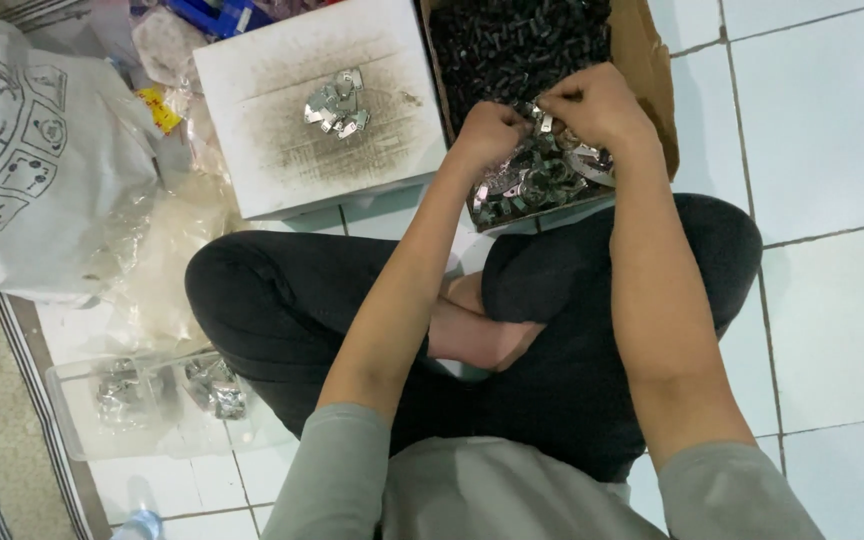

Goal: The person sits cross-legged on the floor and sorts small metallic parts by hand. They pick up items from a cardboard box, separate them, and place selected pieces onto a white surface while leaving others in the box.

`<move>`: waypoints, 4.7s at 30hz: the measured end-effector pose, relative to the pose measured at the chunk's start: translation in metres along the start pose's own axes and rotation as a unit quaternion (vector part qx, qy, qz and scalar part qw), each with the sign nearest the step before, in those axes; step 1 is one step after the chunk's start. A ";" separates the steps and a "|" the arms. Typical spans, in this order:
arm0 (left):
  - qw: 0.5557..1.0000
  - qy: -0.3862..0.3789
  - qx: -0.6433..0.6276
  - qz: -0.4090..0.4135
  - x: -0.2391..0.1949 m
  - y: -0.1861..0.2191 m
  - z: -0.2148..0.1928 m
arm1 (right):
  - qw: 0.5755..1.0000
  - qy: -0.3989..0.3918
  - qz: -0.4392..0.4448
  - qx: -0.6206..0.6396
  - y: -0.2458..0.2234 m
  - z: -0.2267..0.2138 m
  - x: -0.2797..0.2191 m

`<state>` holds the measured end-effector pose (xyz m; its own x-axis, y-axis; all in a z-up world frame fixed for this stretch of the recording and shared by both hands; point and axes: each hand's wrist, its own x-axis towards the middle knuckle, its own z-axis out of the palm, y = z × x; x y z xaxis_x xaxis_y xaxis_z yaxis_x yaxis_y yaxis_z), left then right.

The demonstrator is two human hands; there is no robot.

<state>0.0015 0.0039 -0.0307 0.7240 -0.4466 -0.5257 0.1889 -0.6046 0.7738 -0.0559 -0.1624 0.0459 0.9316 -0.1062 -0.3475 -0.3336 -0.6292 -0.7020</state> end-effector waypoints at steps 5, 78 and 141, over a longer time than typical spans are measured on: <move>0.996 0.015 -0.085 0.023 -0.004 -0.001 0.000 | 0.999 -0.013 0.029 0.015 -0.009 -0.005 -0.004; 0.941 0.064 -0.321 -0.088 -0.036 0.042 -0.014 | 0.999 -0.029 -0.011 -0.041 -0.013 0.013 -0.002; 0.834 0.033 -0.549 -0.055 -0.022 0.016 0.011 | 0.993 -0.050 0.076 0.080 -0.031 -0.025 -0.017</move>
<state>-0.0190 -0.0033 -0.0104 0.6903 -0.3688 -0.6225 0.7235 0.3439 0.5985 -0.0579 -0.1602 0.0898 0.8528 -0.1085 -0.5108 -0.4947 -0.4810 -0.7238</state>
